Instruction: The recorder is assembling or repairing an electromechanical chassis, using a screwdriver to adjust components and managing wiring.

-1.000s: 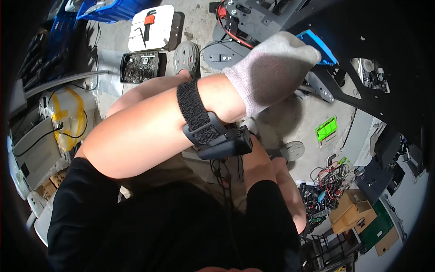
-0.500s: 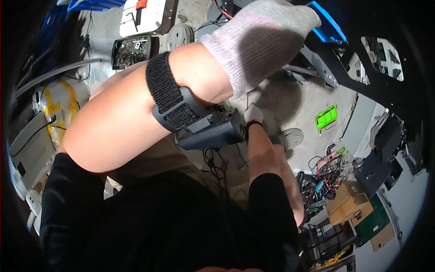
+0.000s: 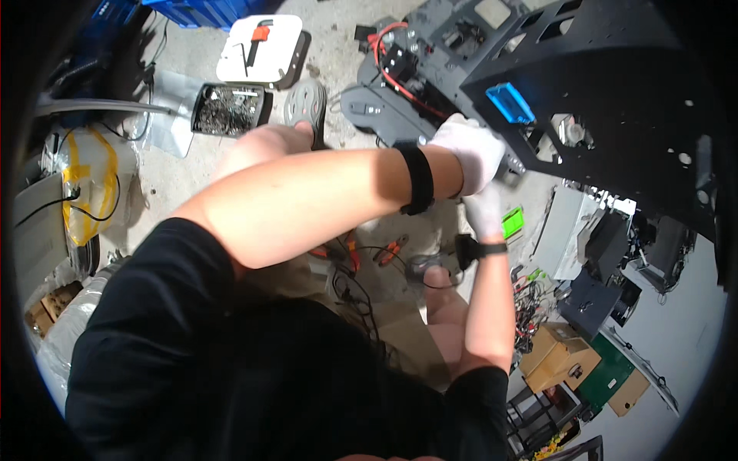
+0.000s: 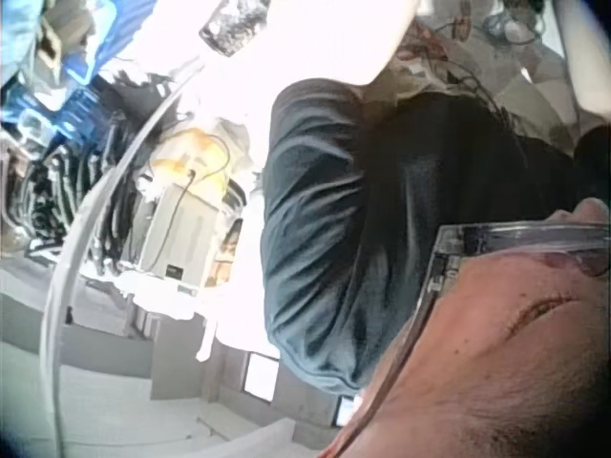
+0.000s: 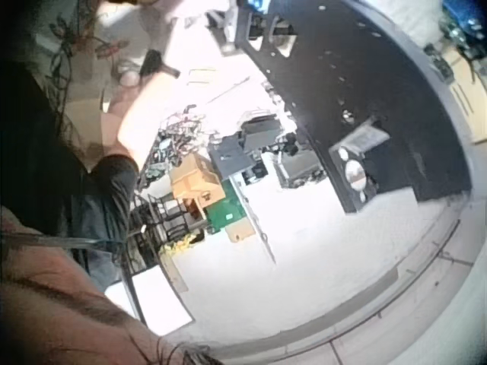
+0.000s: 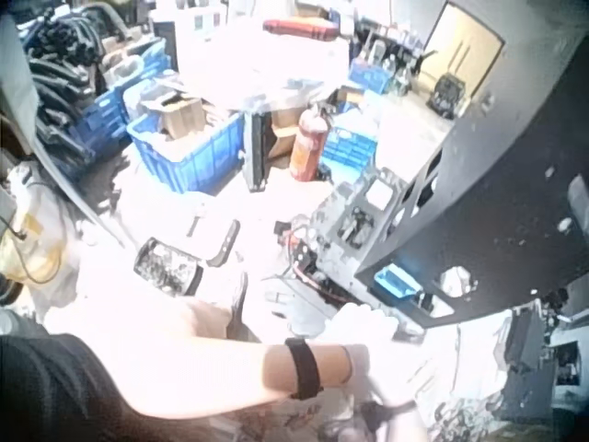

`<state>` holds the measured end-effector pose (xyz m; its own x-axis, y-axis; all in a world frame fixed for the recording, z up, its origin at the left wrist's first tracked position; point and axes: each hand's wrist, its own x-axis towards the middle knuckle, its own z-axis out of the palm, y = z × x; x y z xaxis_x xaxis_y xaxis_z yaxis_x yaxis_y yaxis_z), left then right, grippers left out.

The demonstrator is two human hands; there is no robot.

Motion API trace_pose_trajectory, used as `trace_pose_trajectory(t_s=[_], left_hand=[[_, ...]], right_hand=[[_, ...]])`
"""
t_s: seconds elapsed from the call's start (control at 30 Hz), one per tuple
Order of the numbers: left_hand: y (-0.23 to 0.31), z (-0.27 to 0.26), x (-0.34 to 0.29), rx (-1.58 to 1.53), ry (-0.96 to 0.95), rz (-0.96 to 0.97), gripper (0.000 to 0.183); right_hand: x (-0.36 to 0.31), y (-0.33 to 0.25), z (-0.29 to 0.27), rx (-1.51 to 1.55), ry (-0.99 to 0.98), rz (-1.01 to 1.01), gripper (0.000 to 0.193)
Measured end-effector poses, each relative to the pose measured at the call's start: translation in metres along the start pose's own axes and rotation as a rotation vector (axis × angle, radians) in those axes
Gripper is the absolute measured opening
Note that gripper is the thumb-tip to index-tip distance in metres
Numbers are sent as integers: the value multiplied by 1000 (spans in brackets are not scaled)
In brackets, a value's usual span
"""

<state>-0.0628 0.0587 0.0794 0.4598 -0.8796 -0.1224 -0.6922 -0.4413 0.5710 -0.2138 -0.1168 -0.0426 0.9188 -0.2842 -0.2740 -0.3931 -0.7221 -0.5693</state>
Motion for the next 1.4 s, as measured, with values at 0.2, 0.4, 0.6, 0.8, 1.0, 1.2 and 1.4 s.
trace_pose_trajectory(t_s=[0.2,0.4,0.6,0.8,1.0,1.2,1.4], left_hand=[[14,-2,-2,-323,-40,142,23],[23,3,-7,-785,-264,255,32],[24,-15,1,-951,-225,128,31],[18,-23,15,-1324,77,-179,26],[19,-13,14,-1299,18,-262,27],[16,-1,18,-1319,-3,-340,28],[11,4,19,-1255,7,-338,27]], right_hand=[[-52,-113,-99,491,288,37,14],[-74,-110,-92,801,429,13,25],[-52,-109,-86,802,639,0,34],[-60,-119,-61,322,300,-19,22],[-64,-126,-50,286,269,-61,34],[-61,-133,-50,329,285,19,36],[-57,-127,-46,278,316,-64,32]])
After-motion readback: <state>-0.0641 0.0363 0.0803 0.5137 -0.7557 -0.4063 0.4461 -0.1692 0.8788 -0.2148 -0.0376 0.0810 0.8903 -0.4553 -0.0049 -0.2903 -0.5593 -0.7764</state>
